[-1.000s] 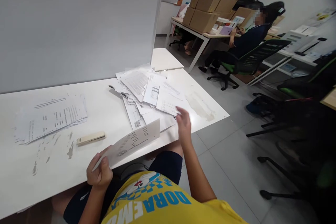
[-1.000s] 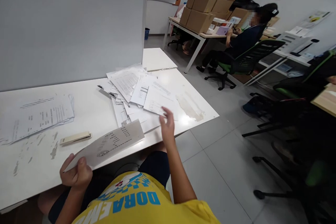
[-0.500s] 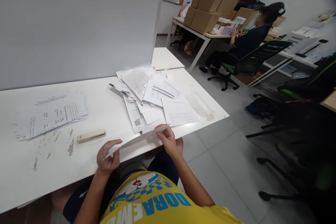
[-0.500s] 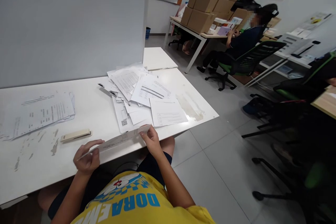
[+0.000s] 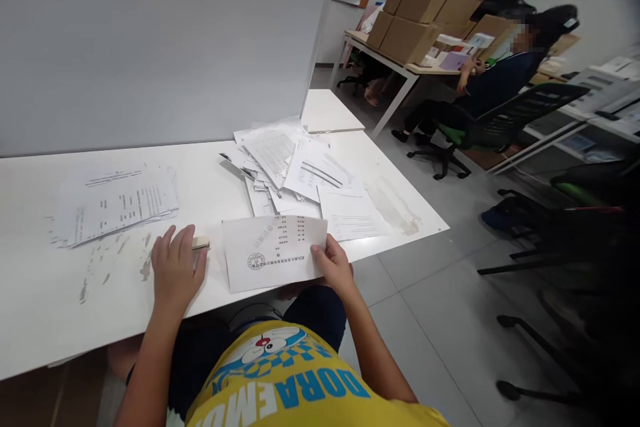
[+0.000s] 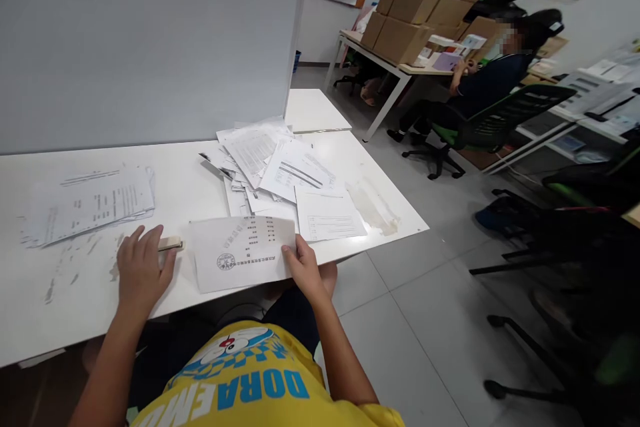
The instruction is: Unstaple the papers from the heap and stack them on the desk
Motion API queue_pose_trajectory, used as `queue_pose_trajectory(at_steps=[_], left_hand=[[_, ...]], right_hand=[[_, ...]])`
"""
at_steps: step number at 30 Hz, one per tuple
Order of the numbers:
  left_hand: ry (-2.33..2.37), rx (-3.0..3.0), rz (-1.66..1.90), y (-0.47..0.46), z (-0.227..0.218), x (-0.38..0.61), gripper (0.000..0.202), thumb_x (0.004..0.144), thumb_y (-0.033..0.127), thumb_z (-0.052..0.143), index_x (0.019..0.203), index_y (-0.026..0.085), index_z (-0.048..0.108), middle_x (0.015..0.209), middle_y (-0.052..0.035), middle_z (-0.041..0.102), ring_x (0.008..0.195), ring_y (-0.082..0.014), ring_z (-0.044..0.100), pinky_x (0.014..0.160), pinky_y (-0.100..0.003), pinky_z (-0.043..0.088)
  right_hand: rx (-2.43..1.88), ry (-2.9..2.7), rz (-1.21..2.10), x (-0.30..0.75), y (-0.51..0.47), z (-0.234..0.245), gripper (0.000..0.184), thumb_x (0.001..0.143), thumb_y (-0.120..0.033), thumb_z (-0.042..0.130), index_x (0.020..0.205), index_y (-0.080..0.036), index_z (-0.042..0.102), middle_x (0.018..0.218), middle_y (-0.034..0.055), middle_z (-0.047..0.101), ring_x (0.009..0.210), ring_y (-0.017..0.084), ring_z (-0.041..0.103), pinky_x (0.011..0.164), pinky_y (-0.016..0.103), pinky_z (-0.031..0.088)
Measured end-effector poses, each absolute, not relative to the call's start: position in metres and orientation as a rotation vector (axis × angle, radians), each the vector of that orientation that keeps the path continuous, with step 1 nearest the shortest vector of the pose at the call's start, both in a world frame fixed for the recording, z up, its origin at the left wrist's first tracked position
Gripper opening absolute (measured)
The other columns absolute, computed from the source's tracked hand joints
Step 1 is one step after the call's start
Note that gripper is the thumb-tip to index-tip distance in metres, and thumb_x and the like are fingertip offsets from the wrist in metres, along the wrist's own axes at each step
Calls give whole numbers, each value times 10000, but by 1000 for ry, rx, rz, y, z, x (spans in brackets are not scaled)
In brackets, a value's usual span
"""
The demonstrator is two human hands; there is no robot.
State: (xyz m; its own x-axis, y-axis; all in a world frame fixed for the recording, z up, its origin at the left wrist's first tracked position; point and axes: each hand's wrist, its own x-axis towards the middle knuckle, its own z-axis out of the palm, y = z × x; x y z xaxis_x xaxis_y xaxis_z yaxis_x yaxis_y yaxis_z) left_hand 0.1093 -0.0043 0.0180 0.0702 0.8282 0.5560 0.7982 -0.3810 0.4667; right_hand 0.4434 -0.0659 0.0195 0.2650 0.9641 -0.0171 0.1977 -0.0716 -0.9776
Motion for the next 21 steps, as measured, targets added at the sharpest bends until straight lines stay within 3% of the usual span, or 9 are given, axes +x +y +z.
queue_pose_trajectory(at_steps=[3,7,14,21], left_hand=[[1807,2433,1156,-4,22,108,536,949,296,470,1444,98,421,1376,-220,575,1488,-333,316,1238,-578,178],[1748,2509,1221,-12,16,114,568,959,202,411,1513,125,316,1427,-200,537,1488,-290,335,1215,-528,300],[1642,2586,1262,-16,14,111,492,926,76,354,1376,179,523,1268,-118,657,1356,-253,501,1122,-464,440],[1733,2655,1130,-14,19,113,415,896,66,426,1238,153,644,1190,-153,659,1141,-280,543,990,-464,501]], right_hand=[[-1486,-1104,1054,439,-61,21,346,825,-413,608,1103,-210,647,1102,65,715,1021,270,634,883,373,503],[-1415,-962,1298,423,-51,24,411,740,-379,658,1113,-208,645,1073,66,736,1022,280,659,908,398,512],[-1484,-1014,1371,414,-42,28,386,697,-354,646,1043,-190,688,1063,67,749,1007,279,667,923,421,514],[-1509,-1072,1417,416,-43,26,422,713,-340,633,1102,-189,694,1029,57,754,974,280,672,879,415,522]])
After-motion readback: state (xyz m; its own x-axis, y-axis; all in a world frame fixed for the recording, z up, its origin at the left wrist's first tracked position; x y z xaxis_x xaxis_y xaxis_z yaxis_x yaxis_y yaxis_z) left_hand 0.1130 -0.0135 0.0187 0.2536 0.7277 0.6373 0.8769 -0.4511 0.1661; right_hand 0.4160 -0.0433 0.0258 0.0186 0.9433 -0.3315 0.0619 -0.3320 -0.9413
